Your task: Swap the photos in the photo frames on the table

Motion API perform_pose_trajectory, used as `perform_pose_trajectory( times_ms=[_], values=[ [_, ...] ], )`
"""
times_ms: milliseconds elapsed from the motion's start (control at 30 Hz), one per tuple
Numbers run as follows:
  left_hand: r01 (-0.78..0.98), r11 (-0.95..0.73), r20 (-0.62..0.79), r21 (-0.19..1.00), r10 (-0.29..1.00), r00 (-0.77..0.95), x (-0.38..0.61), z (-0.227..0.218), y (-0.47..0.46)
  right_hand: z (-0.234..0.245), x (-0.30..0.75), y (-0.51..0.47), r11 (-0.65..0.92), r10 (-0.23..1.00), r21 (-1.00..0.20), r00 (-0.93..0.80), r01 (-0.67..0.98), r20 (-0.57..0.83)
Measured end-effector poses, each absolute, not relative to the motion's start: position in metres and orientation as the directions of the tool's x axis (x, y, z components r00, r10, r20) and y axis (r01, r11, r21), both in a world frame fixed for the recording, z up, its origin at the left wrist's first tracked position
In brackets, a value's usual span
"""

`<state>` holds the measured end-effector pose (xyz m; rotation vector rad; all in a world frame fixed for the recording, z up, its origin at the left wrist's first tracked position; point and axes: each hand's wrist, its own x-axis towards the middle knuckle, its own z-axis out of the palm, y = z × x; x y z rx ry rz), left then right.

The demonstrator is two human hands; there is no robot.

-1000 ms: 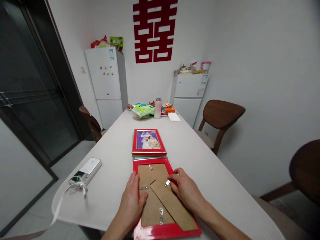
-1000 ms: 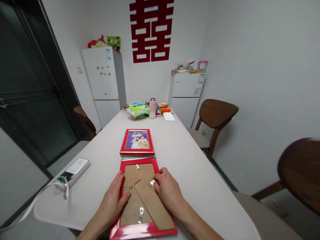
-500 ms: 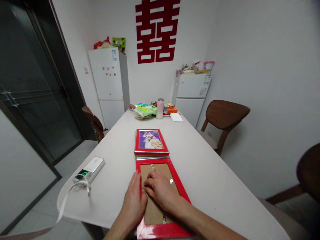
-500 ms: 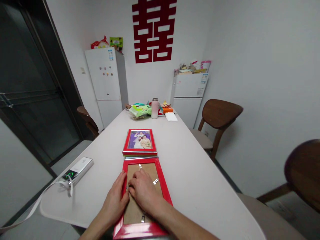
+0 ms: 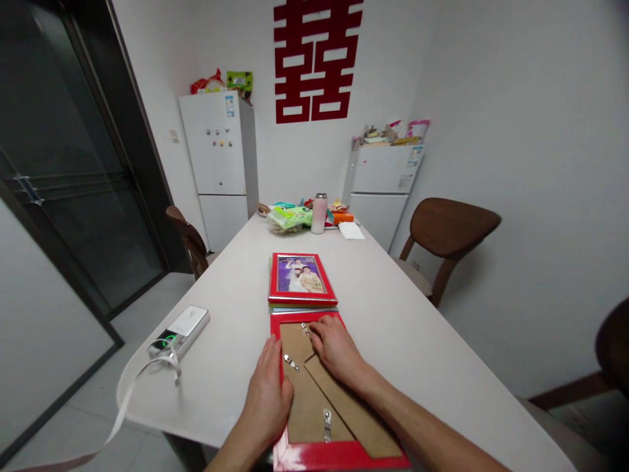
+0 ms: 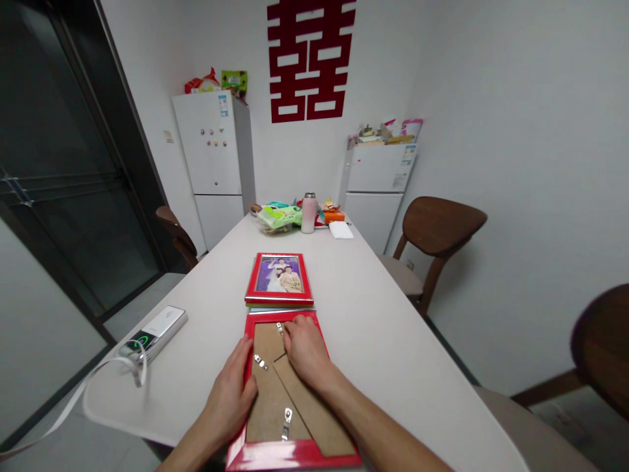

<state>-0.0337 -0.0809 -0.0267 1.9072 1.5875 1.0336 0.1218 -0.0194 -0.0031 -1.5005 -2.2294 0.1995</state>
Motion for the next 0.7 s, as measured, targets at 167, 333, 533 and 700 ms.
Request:
perform_pose_trajectory(
  times_ms=[167, 333, 533, 700],
  values=[
    [0.632, -0.244, 0.262, 0.736, 0.963, 0.066, -0.032, -0.025, -0.081, -0.008, 0.115, -0.01, 0.382, 0.912, -0.285, -0.307, 0.879, 0.273],
    [0.629, -0.226, 0.252, 0.744, 0.966, 0.049, -0.033, -0.025, -0.08, -0.002, 0.114, -0.018, 0.393, 0.914, -0.341, -0.32, 0.854, 0.25],
    [0.634, -0.236, 0.25, 0.736, 0.966, 0.069, -0.034, -0.028, -0.081, 0.02, 0.154, -0.066, 0.584, 0.766, -0.542, -0.631, 0.605, 0.122],
    [0.683, -0.225, 0.244, 0.695, 0.967, 0.071, -0.032, -0.027, -0.082, 0.019, 0.162, -0.089, 0.58, 0.742, -0.572, -0.666, 0.58, 0.077]
  ],
)
